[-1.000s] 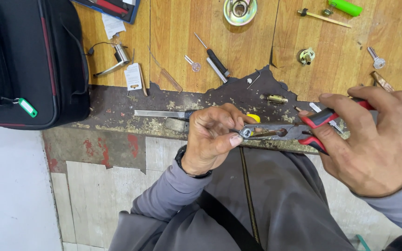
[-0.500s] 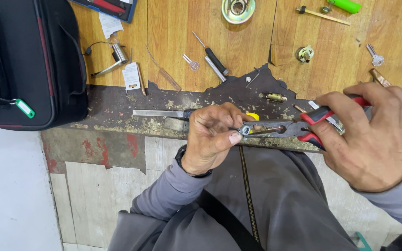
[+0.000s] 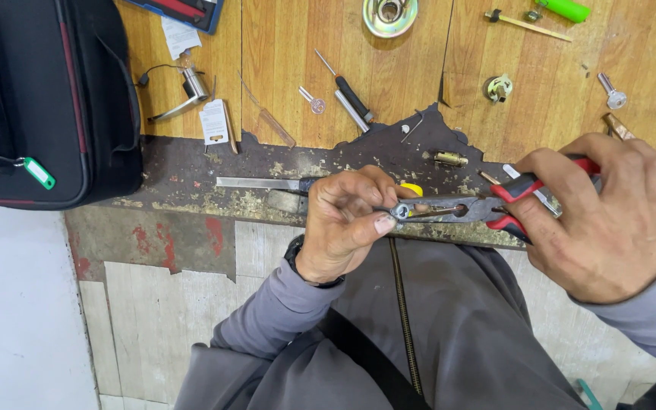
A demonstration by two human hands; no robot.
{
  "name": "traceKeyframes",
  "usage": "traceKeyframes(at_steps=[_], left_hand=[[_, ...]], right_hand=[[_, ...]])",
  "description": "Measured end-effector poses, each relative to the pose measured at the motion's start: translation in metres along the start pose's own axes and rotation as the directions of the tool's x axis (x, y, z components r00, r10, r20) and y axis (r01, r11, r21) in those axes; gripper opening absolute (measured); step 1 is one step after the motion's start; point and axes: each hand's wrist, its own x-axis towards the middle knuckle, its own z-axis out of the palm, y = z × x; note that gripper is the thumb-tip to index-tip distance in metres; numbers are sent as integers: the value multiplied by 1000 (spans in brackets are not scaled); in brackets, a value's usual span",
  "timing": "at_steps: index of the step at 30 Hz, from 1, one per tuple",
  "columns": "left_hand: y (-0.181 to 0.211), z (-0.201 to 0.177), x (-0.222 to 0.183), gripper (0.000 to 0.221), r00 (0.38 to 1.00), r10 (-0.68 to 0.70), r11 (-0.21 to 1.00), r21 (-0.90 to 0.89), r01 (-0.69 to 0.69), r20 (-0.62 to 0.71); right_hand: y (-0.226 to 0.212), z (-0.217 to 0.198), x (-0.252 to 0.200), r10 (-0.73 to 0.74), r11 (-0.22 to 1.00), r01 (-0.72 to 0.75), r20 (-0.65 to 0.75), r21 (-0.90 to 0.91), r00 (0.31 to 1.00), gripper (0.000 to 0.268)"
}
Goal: The person assembles a lock cylinder by inserting a small metal pin into the cylinder body, then uses pliers to press and secure the pin. They insert a key to test the mechanism, remove the pin again, and finally insert the brass core into the cylinder housing.
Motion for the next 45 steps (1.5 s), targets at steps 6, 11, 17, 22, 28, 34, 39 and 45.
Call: traceKeyframes(at_steps=[6, 11, 17, 22, 28, 34, 39, 45], left_hand=[[12, 0, 6, 20, 995, -28, 979, 203, 8, 97], [-4, -9, 0, 20, 993, -30, 998, 50, 24, 111], [-7, -15, 0, 22, 994, -16, 997, -76, 24, 105], [-13, -23, -3, 25, 994, -95, 970, -220, 104, 52], [-18, -34, -6, 24, 981, -194, 876, -447, 184, 25], [-17, -46, -11, 42, 980, -137, 975, -196, 107, -147], [-26, -82, -26, 26, 882, -210, 977, -60, 204, -421], [-41, -94, -41, 39, 867, -257, 966, -120, 228, -427]], right_hand=[[3, 0, -8, -8, 1000, 4, -143, -27, 990, 29], [8, -2, -8, -19, 990, 36, -119, 139, 993, 33], [5, -1, -8, 26, 986, -20, -34, 168, 999, 34], [-9, 13, -14, 109, 973, -115, 42, 201, 993, 24], [-17, 50, -40, 186, 930, -221, 141, 294, 972, 24], [3, 112, -114, 340, 841, -444, 336, 309, 878, 28], [4, 149, -147, 409, 897, -424, 131, 125, 903, 42], [-25, 138, -122, 464, 882, -457, -41, 115, 885, 42]])
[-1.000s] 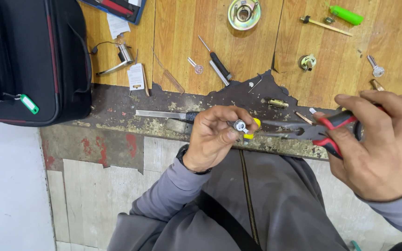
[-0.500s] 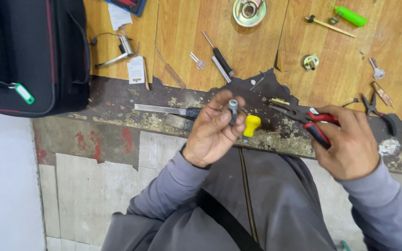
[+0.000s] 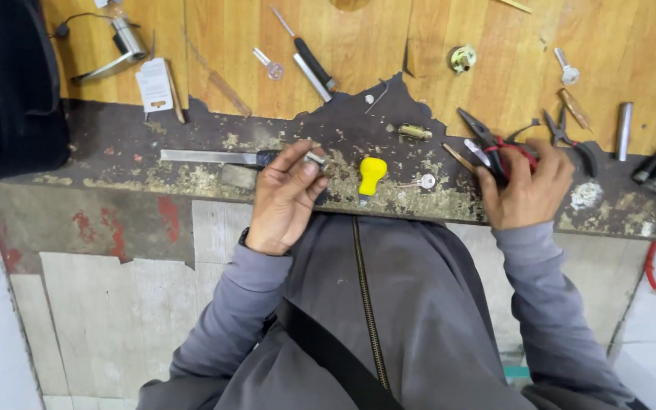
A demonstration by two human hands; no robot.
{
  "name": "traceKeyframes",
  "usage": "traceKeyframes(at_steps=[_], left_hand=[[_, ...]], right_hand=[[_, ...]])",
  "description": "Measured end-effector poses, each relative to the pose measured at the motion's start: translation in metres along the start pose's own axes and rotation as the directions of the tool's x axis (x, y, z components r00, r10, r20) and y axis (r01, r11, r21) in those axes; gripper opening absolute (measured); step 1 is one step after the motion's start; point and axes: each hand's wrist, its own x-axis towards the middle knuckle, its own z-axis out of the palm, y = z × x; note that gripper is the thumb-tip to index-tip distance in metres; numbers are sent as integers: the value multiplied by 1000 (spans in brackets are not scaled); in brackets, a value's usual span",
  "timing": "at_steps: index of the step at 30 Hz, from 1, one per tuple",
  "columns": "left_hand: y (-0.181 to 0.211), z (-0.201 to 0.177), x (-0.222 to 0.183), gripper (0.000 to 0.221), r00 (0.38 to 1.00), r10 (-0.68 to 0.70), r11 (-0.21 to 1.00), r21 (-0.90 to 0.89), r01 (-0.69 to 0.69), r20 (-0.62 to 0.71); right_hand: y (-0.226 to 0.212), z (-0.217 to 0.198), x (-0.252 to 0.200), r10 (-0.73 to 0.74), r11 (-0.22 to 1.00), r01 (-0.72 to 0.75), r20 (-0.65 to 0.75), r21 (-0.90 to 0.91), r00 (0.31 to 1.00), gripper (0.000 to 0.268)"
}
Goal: The person assembles a lock cylinder by inserting a small metal pin into the cylinder body, then uses pliers to press and secure the pin. They insert a key to test the mechanism, remove the pin again, and finally insert the brass core into the cylinder housing.
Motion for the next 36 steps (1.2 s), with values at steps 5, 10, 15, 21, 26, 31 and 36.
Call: traceKeyframes(at_steps=[5, 10, 15, 21, 26, 31, 36], left_hand=[[-20, 7, 0, 32, 997, 76, 997, -8, -76, -21], [-23, 17, 2, 32, 992, 119, 992, -33, -118, 36], [-28, 28, 3, 34, 984, 172, 983, 52, -175, 53], [-36, 45, 1, 34, 984, 161, 985, 48, -165, 81], [-34, 60, 0, 35, 978, 193, 977, 79, -199, 86], [-31, 54, 7, 34, 966, 247, 962, 100, -253, 72], [-32, 65, 6, 34, 971, 230, 969, 75, -234, 65]], right_hand=[[-25, 64, -44, -49, 995, 41, 98, 86, 994, 35], [-27, 70, -44, -30, 976, -10, 179, 218, 983, 29], [-58, 11, 3, 212, 452, -295, 220, 842, 952, 17], [-98, -52, 59, 240, 378, -33, -63, 925, 969, 17], [-103, -48, 60, 260, 337, 0, -93, 941, 961, 16], [-101, -47, 61, 260, 340, 18, -112, 940, 959, 16], [-108, -41, 71, 266, 351, 56, -157, 935, 951, 16]])
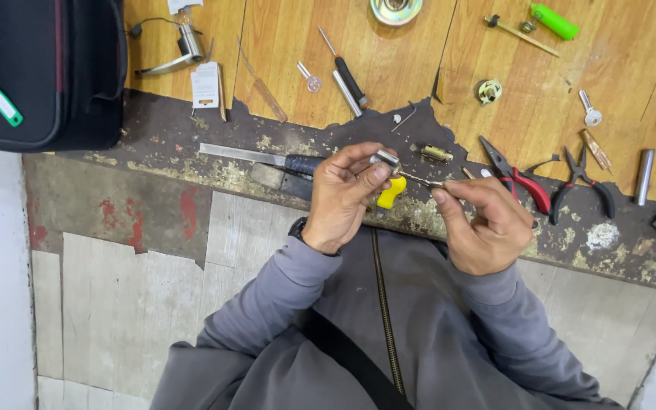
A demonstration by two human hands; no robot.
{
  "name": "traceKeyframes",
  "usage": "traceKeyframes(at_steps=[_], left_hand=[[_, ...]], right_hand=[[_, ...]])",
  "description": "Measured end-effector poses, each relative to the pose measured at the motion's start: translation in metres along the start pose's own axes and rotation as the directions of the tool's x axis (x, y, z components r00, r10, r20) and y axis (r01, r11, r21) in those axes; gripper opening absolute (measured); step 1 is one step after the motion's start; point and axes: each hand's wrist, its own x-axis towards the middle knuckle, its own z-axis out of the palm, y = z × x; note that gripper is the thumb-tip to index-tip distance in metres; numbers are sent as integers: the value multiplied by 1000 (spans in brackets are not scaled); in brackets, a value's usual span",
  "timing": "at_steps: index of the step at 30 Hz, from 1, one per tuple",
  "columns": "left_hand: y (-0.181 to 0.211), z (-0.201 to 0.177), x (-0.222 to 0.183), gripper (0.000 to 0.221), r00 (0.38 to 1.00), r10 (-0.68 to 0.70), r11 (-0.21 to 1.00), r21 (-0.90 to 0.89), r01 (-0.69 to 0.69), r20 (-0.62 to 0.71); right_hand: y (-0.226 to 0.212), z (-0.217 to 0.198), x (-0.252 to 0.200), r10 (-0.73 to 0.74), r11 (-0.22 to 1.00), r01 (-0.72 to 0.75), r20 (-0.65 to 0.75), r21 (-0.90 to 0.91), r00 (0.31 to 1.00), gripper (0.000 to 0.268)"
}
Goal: The person assembles a lock cylinder by inserting a small metal pin into the cylinder body, then uses pliers to press and secure the pin. They insert a key to test the mechanism, remove the pin again, and finally insert the brass core into the cylinder housing.
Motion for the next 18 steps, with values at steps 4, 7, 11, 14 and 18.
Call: traceKeyframes(at_steps=[4, 7, 11, 14, 18], left_hand=[[-3, -1, 4, 32, 1000, 15, 1000, -27, -15, 7], [3, 10, 13, 34, 996, 74, 995, 67, -77, 44], [9, 17, 15, 33, 986, 101, 949, 284, -134, 130], [22, 22, 13, 31, 969, 140, 925, 322, -202, 205], [40, 21, 18, 27, 914, 199, 842, 416, -344, 353]], right_hand=[[0, 0, 2, 45, 999, -45, 17, 20, 999, 17], [2, 9, 12, 10, 1000, -10, 12, -3, 1000, 16], [5, 14, 16, -17, 994, 21, 40, -105, 999, 13], [30, 6, -2, 460, 822, -472, 115, 320, 880, 15], [50, 18, -28, 777, 48, -793, 477, 607, 411, 17]])
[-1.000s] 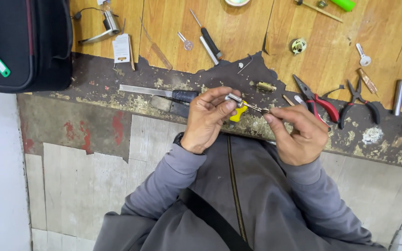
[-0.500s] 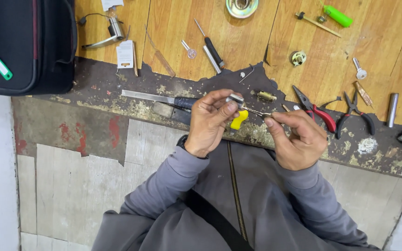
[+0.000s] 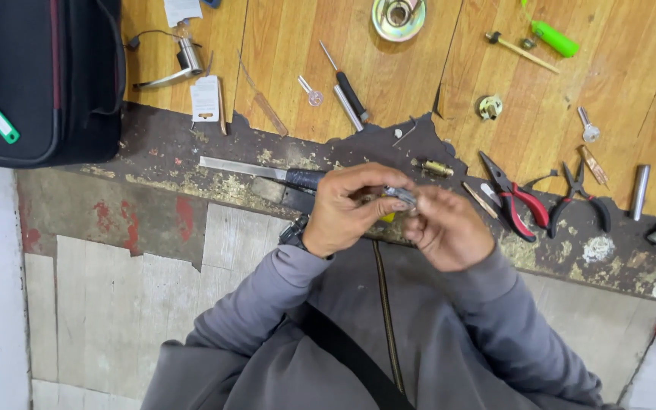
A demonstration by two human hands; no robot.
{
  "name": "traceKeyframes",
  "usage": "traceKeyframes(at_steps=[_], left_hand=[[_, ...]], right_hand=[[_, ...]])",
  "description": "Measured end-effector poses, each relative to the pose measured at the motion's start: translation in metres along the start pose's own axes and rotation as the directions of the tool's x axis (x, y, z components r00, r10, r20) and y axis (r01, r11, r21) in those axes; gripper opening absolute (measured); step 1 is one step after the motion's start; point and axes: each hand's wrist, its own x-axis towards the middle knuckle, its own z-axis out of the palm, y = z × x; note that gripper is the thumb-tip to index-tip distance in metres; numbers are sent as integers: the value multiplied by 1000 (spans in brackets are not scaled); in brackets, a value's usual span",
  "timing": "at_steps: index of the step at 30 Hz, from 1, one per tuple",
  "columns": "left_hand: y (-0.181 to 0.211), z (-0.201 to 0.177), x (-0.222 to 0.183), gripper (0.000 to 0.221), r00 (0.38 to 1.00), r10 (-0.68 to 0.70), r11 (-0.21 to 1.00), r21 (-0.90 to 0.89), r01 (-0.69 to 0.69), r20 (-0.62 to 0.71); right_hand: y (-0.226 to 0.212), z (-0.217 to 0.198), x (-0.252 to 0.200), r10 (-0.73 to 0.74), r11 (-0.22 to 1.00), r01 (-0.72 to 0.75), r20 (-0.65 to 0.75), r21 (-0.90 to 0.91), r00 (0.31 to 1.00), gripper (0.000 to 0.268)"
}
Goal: The person assembles a lock cylinder by inserting a small metal pin into the cylinder body, then uses pliers to press and secure the pin. They insert a key to test the mechanism, remove the pin again, and finally insert the brass core into the cylinder housing.
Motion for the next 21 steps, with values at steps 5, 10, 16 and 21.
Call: traceKeyframes(at_steps=[5, 10, 16, 21], left_hand=[[-26, -2, -18, 34, 965, -249, 961, -148, 235, -81], [-2, 1, -19, 29, 970, -240, 965, -118, 235, -31], [5, -5, -17, 23, 984, -147, 989, 33, 144, 96], [2, -5, -25, 18, 992, -49, 989, 143, 32, 117]], right_hand=[[-17, 37, -8, -758, -165, 705, 546, -690, 357, 6], [-23, 27, -16, -745, 7, 771, 511, -637, 430, 10], [-24, 23, -22, -718, 145, 771, 470, -620, 513, 13], [-18, 17, -24, -710, 153, 760, 465, -632, 529, 9]])
